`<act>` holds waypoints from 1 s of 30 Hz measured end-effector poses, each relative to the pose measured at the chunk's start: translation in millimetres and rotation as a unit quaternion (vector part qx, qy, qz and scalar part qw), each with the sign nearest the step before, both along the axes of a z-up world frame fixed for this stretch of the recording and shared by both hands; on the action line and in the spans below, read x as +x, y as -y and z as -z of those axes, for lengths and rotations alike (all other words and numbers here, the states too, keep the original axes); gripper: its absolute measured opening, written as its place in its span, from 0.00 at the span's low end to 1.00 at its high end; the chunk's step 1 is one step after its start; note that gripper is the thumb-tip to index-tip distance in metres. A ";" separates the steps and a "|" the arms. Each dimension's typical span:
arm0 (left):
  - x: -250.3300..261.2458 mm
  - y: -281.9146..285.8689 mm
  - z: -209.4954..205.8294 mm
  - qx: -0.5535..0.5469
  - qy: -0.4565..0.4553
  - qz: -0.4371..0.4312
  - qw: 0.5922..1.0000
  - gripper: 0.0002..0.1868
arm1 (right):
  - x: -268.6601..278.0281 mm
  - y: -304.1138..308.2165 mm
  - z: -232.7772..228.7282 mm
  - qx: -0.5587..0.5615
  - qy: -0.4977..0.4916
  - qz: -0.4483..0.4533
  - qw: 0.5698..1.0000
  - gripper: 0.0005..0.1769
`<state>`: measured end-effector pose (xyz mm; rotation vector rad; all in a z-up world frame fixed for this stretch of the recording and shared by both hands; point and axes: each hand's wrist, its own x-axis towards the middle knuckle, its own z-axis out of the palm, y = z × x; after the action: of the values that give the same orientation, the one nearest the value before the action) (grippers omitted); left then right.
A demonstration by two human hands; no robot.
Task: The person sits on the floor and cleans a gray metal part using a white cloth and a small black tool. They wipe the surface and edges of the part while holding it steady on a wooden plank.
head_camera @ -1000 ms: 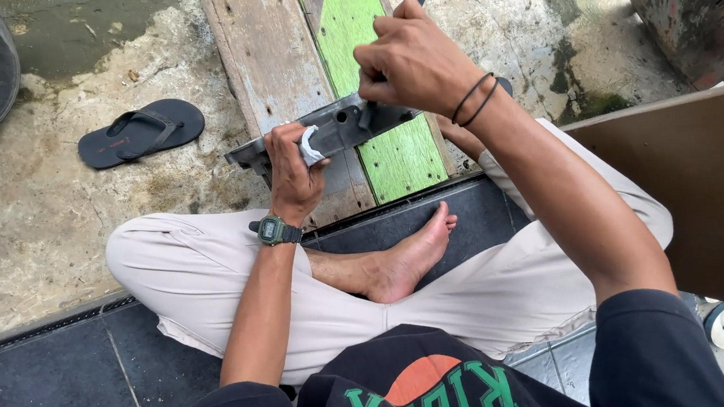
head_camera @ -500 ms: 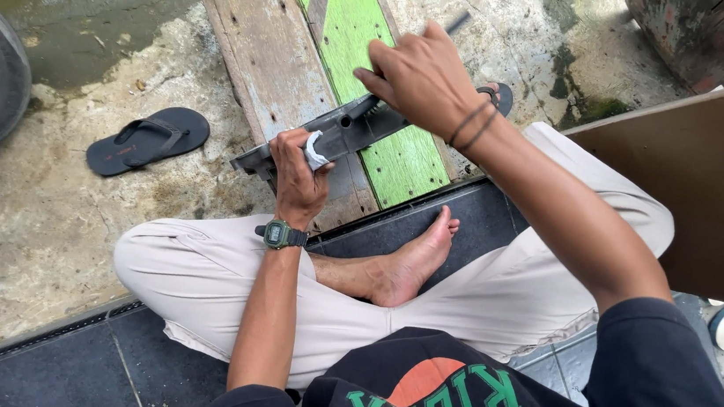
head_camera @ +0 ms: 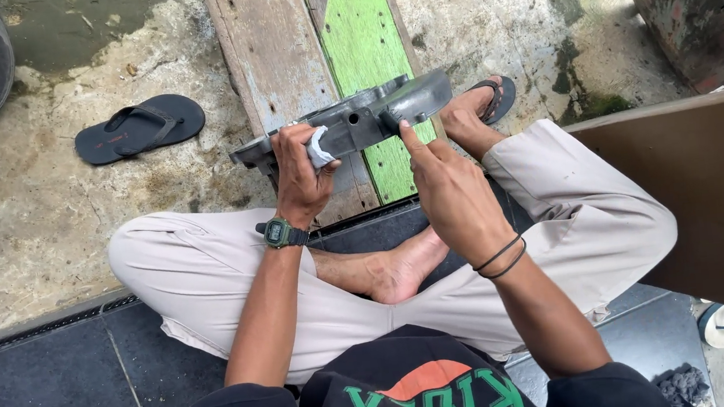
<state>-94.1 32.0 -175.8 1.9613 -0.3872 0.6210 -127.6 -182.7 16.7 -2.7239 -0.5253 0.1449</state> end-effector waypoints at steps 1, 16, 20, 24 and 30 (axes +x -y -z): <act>-1.0 -0.2 0.3 0.000 -0.002 -0.001 1.000 0.35 | 2.1 -5.7 -0.4 0.000 -0.002 -0.001 1.000 0.29; 3.6 4.0 5.8 0.029 -0.005 0.000 1.000 0.34 | 26.0 -27.3 -7.1 -0.068 -0.048 0.043 0.996 0.28; 1.9 2.7 0.5 0.024 -0.007 -0.001 1.000 0.33 | 18.2 -23.7 -3.7 -0.054 -0.024 0.042 0.997 0.28; 0.9 2.8 4.0 0.019 -0.011 -0.001 1.000 0.33 | -9.5 -10.6 -3.4 -0.047 -0.046 0.052 0.996 0.29; 19.0 6.1 14.1 0.010 0.009 -0.019 1.000 0.34 | 19.1 7.7 -1.7 0.134 0.094 0.071 0.984 0.24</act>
<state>-75.1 25.9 -189.8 1.9873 -0.3696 0.6611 -108.5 -190.5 18.4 -2.5113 -0.3697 -0.2080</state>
